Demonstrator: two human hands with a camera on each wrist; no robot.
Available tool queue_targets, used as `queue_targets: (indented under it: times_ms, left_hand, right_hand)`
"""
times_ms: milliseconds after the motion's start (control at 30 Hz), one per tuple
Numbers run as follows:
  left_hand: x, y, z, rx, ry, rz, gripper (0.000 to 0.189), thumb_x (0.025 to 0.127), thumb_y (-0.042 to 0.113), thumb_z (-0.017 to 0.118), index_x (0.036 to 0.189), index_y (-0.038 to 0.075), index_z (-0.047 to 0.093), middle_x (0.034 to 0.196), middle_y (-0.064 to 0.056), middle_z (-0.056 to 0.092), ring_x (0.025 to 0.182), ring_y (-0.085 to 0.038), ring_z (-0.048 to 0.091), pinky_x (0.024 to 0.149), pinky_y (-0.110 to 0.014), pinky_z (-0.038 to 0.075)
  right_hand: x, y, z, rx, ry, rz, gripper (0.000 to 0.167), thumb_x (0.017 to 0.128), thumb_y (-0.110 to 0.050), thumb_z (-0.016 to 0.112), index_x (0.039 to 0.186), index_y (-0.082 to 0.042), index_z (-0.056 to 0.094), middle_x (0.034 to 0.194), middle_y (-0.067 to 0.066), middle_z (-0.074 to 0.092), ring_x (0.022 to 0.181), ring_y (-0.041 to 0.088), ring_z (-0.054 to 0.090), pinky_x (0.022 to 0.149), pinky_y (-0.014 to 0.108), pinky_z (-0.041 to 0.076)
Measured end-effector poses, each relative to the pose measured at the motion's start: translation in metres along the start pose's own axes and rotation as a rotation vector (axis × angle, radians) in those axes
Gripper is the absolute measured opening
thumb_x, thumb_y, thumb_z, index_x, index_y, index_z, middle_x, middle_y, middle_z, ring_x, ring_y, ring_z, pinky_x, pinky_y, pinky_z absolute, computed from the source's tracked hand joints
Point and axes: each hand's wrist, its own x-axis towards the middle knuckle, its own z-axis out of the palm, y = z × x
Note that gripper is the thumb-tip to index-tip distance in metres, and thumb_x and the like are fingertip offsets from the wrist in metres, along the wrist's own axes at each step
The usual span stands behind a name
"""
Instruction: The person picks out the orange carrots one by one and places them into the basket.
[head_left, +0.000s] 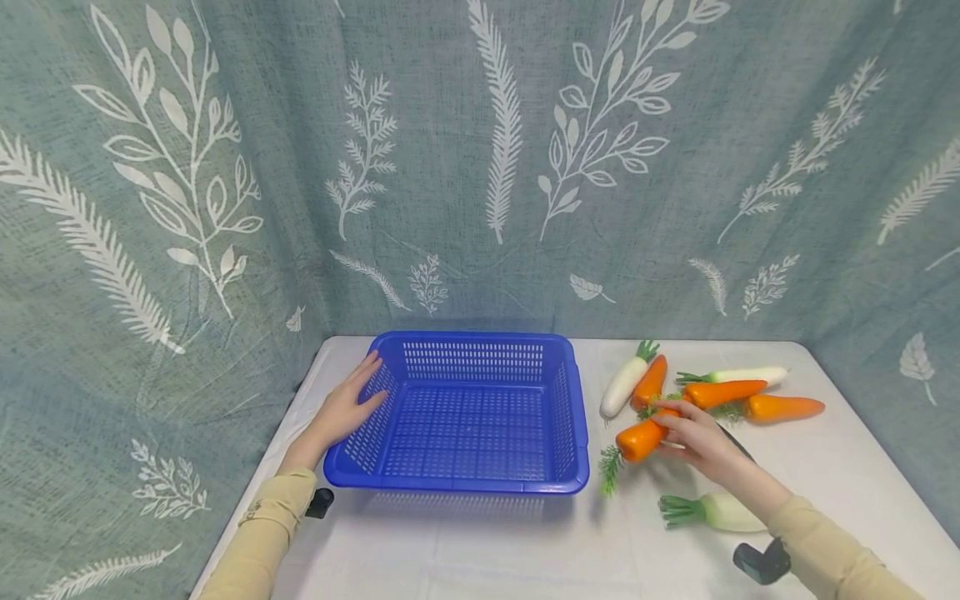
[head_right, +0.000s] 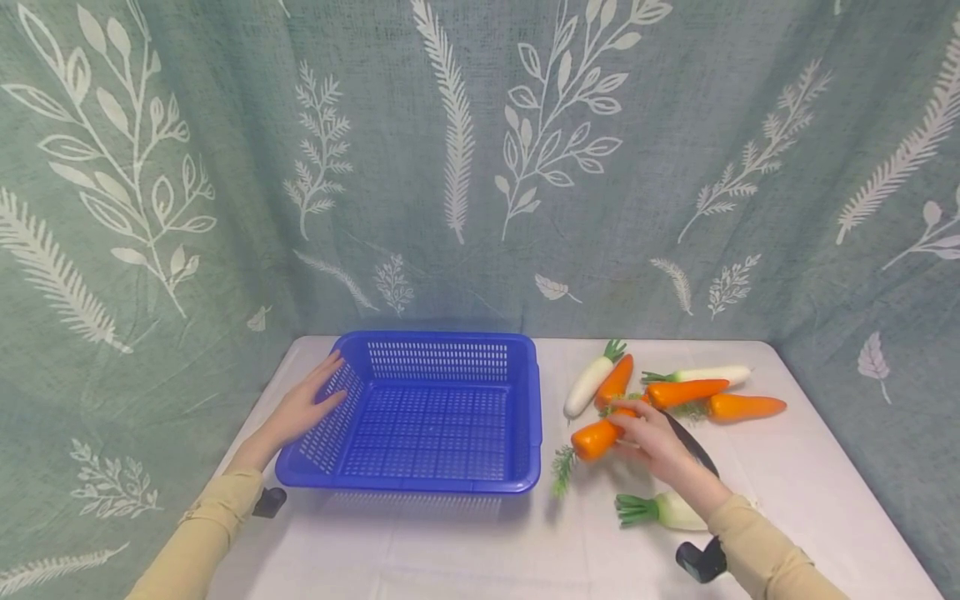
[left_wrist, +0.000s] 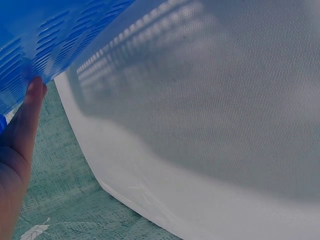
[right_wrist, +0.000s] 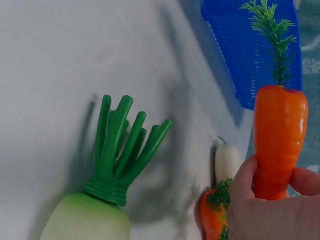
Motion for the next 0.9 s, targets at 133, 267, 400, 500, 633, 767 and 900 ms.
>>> queue_targets:
  times_ms: [133,267,400,500,633,767,900]
  left_hand:
    - [0.0,0.0,0.0,0.001,0.001,0.001,0.06,0.094,0.018,0.054,0.145,-0.005,0.03,0.155,-0.023,0.023,0.139,-0.045,0.025,0.112,-0.06,0.025]
    - [0.001,0.0,0.0,-0.002,0.0,-0.002,0.061,0.094,0.018,0.054,0.145,-0.005,0.03,0.155,-0.022,0.022,0.14,-0.045,0.025,0.111,-0.06,0.025]
    - [0.0,0.001,0.0,-0.003,-0.003,-0.007,0.061,0.095,0.019,0.054,0.146,-0.004,0.03,0.155,-0.022,0.022,0.14,-0.045,0.025,0.111,-0.06,0.025]
    - [0.0,0.001,0.0,-0.004,-0.007,-0.01,0.061,0.095,0.018,0.053,0.146,-0.004,0.029,0.155,-0.022,0.021,0.14,-0.045,0.025,0.111,-0.061,0.025]
    - [-0.001,0.002,-0.001,-0.006,-0.006,-0.009,0.061,0.094,0.017,0.054,0.146,-0.005,0.029,0.155,-0.023,0.021,0.139,-0.045,0.025,0.111,-0.061,0.025]
    - [-0.001,0.002,-0.001,-0.001,-0.005,-0.006,0.06,0.095,0.017,0.053,0.145,-0.005,0.03,0.155,-0.023,0.022,0.139,-0.046,0.025,0.111,-0.061,0.025]
    - [-0.001,0.002,0.0,0.002,-0.006,-0.008,0.061,0.095,0.018,0.053,0.146,-0.005,0.029,0.155,-0.023,0.021,0.139,-0.045,0.025,0.111,-0.061,0.024]
  right_hand:
    - [0.0,-0.003,-0.002,0.001,-0.006,-0.016,0.053,0.096,-0.015,0.052,0.141,0.004,0.029,0.101,-0.006,0.055,0.082,0.005,0.059,0.078,0.022,0.055]
    - [-0.001,-0.005,-0.003,0.0,0.002,-0.032,0.047,0.096,-0.017,0.052,0.138,-0.002,0.037,0.113,0.001,0.051,0.082,0.005,0.057,0.078,0.021,0.055]
    - [-0.001,-0.009,-0.004,0.037,0.003,-0.052,0.034,0.097,-0.018,0.052,0.13,-0.014,0.047,0.118,0.001,0.048,0.081,0.005,0.056,0.077,0.021,0.055]
    - [-0.001,-0.012,-0.004,0.083,-0.011,-0.064,0.027,0.097,-0.018,0.052,0.123,-0.021,0.05,0.109,-0.007,0.052,0.079,0.004,0.055,0.077,0.02,0.054]
    - [-0.001,-0.016,-0.003,0.126,-0.024,-0.073,0.022,0.096,-0.016,0.052,0.115,-0.027,0.053,0.103,-0.012,0.054,0.08,0.003,0.055,0.077,0.02,0.054]
    - [0.0,-0.019,-0.001,0.136,-0.023,-0.072,0.022,0.096,-0.017,0.053,0.116,-0.027,0.054,0.106,-0.009,0.052,0.08,0.004,0.054,0.078,0.02,0.053]
    - [0.0,-0.022,0.001,0.137,-0.015,-0.067,0.022,0.097,-0.018,0.052,0.117,-0.026,0.052,0.105,-0.009,0.052,0.078,0.005,0.056,0.078,0.02,0.053]
